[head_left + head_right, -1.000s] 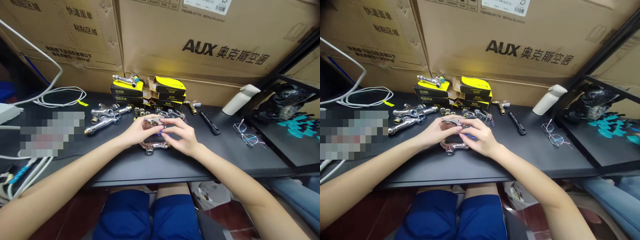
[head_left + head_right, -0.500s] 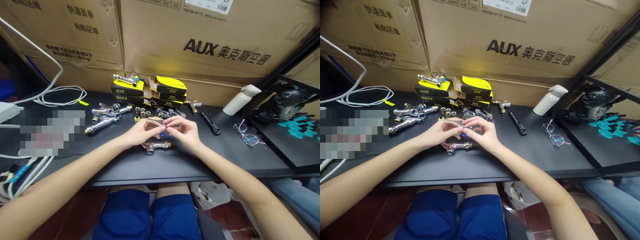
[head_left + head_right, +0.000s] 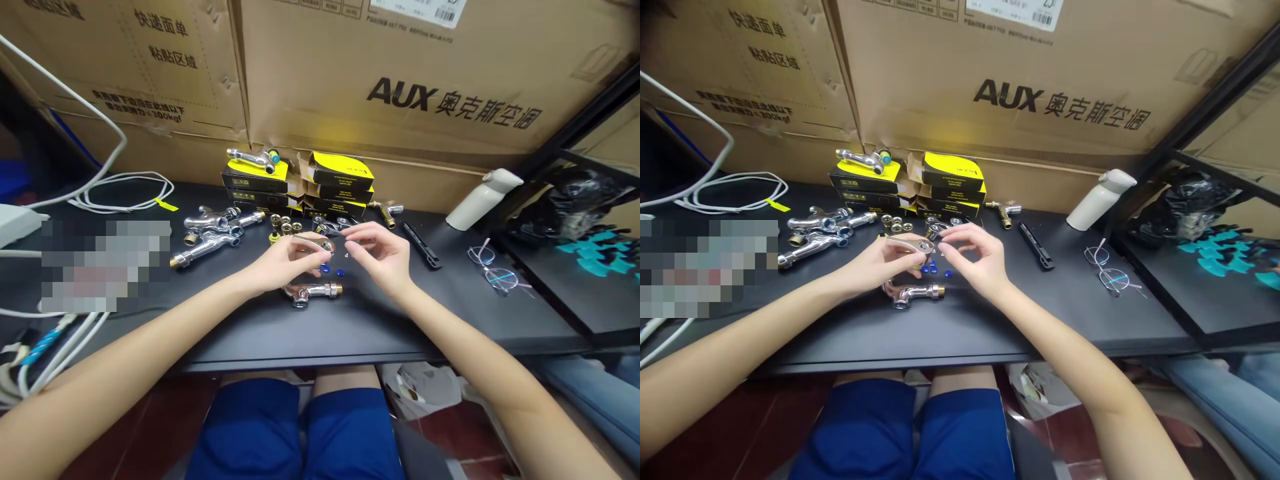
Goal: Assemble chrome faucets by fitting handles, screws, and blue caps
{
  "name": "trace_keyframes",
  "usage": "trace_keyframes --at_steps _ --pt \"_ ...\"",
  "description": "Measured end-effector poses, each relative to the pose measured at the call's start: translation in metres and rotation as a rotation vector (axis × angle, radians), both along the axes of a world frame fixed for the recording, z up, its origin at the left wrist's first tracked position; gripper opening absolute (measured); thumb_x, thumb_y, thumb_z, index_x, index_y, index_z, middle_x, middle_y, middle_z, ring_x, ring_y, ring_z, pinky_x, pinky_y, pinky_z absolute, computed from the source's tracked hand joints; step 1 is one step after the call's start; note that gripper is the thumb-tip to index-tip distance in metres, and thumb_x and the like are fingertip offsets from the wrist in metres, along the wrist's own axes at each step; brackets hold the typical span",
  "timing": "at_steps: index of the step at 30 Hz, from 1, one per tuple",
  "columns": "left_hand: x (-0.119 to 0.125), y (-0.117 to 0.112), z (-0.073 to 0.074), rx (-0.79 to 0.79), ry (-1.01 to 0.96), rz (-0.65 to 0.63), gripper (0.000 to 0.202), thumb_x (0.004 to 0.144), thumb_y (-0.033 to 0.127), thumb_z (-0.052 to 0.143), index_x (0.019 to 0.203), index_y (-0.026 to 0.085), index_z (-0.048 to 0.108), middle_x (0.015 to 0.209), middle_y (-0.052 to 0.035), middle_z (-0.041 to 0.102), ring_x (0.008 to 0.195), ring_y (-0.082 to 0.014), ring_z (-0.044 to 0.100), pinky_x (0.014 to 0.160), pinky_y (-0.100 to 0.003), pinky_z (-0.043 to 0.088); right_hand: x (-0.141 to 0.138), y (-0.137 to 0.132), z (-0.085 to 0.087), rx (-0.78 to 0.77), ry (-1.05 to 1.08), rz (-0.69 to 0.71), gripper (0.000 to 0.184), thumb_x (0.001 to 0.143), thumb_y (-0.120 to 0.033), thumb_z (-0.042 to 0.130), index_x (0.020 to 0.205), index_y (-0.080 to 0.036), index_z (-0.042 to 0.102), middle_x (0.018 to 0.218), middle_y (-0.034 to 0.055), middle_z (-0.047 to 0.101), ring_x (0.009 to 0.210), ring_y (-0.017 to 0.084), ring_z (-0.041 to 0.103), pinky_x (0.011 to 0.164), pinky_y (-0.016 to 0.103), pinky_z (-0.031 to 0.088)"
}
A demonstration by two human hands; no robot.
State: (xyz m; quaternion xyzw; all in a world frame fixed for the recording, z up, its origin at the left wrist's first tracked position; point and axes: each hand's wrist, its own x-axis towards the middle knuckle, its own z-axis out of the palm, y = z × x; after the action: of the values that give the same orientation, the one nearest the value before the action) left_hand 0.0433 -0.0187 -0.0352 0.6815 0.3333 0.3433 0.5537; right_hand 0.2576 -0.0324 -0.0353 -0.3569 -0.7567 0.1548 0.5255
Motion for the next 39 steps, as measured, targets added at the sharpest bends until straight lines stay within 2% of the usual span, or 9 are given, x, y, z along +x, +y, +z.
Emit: trace_keyframes --at_steps 4,7,10,17,20,27,30,34,39 --pt "0.002 -0.002 0.002 -0.009 -0.027 0.035 0.034 0.077 0.047 0.072 0.087 0.015 0.076 0.135 -0.0105 0.055 0.084 -0.0174 0.067 0.078 -0.038 0.062 0.015 0.015 -0.003 0.118 -0.41 -0.235 0.013 0.087 -0.029 0.065 0.097 -0.021 0.069 0.115 0.0107 0.067 0.11 0.028 0.06 0.086 0.045 0.055" --pt "0.003 -0.003 0.003 -0.025 -0.037 0.053 0.035 0.076 0.047 0.073 0.088 0.013 0.076 0.136 -0.0114 0.054 0.086 -0.0179 0.067 0.078 -0.039 0.063 0.024 0.025 -0.009 0.025 -0.632 -0.314 0.017 0.087 -0.025 0.062 0.103 -0.02 0.068 0.109 0.0113 0.065 0.104 0.028 0.059 0.089 0.047 0.053" --pt "0.002 -0.003 0.004 -0.032 -0.033 0.062 0.036 0.076 0.047 0.074 0.087 0.013 0.076 0.14 -0.0116 0.052 0.087 -0.0182 0.068 0.079 -0.04 0.063 0.03 0.032 -0.015 -0.121 -0.732 -0.33 0.019 0.087 -0.024 0.062 0.104 -0.017 0.067 0.103 0.0112 0.064 0.095 0.026 0.06 0.084 0.043 0.053" --pt "0.001 -0.002 0.004 -0.034 -0.049 0.05 0.034 0.077 0.045 0.074 0.086 0.013 0.076 0.139 -0.0115 0.052 0.085 -0.0173 0.067 0.079 -0.039 0.063 0.032 0.037 -0.017 -0.267 -0.733 -0.278 0.013 0.087 -0.021 0.059 0.095 -0.016 0.068 0.094 0.0083 0.065 0.08 0.02 0.062 0.073 0.033 0.052" --pt "0.001 -0.002 0.004 -0.028 -0.05 0.045 0.034 0.077 0.045 0.074 0.085 0.013 0.076 0.137 -0.0112 0.053 0.085 -0.0169 0.067 0.078 -0.037 0.063 0.033 0.035 -0.014 -0.269 -0.747 -0.296 0.012 0.087 -0.022 0.06 0.094 -0.017 0.068 0.092 0.0086 0.065 0.078 0.02 0.062 0.071 0.033 0.051" --pt "0.0 -0.002 0.004 -0.014 -0.026 0.04 0.035 0.077 0.048 0.073 0.083 0.013 0.076 0.135 -0.0107 0.054 0.085 -0.0163 0.067 0.078 -0.036 0.063 0.045 0.041 -0.008 -0.227 -0.81 -0.473 0.021 0.082 -0.027 0.066 0.101 -0.018 0.068 0.1 0.0093 0.062 0.085 0.024 0.061 0.074 0.036 0.051" --pt "0.0 -0.002 0.005 -0.005 -0.013 0.047 0.036 0.077 0.049 0.073 0.082 0.014 0.077 0.132 -0.0108 0.056 0.085 -0.0179 0.067 0.077 -0.037 0.063 0.05 0.047 -0.009 -0.201 -0.759 -0.486 0.022 0.081 -0.025 0.066 0.101 -0.017 0.068 0.098 0.0082 0.061 0.079 0.021 0.061 0.075 0.035 0.051" --pt "-0.001 -0.002 0.005 -0.009 -0.018 0.035 0.035 0.078 0.048 0.072 0.083 0.014 0.077 0.133 -0.0106 0.055 0.086 -0.0181 0.067 0.076 -0.037 0.063 0.053 0.051 -0.011 -0.165 -0.716 -0.486 0.027 0.083 -0.027 0.063 0.107 -0.017 0.067 0.107 0.0097 0.062 0.078 0.02 0.061 0.075 0.035 0.05" --pt "0.0 -0.002 0.005 0.002 -0.015 0.024 0.035 0.079 0.048 0.071 0.082 0.014 0.076 0.131 -0.01 0.057 0.084 -0.0165 0.066 0.075 -0.035 0.062 0.053 0.053 -0.013 -0.254 -0.812 -0.448 0.022 0.085 -0.027 0.06 0.102 -0.018 0.07 0.098 0.0093 0.067 0.084 0.023 0.062 0.072 0.034 0.048"
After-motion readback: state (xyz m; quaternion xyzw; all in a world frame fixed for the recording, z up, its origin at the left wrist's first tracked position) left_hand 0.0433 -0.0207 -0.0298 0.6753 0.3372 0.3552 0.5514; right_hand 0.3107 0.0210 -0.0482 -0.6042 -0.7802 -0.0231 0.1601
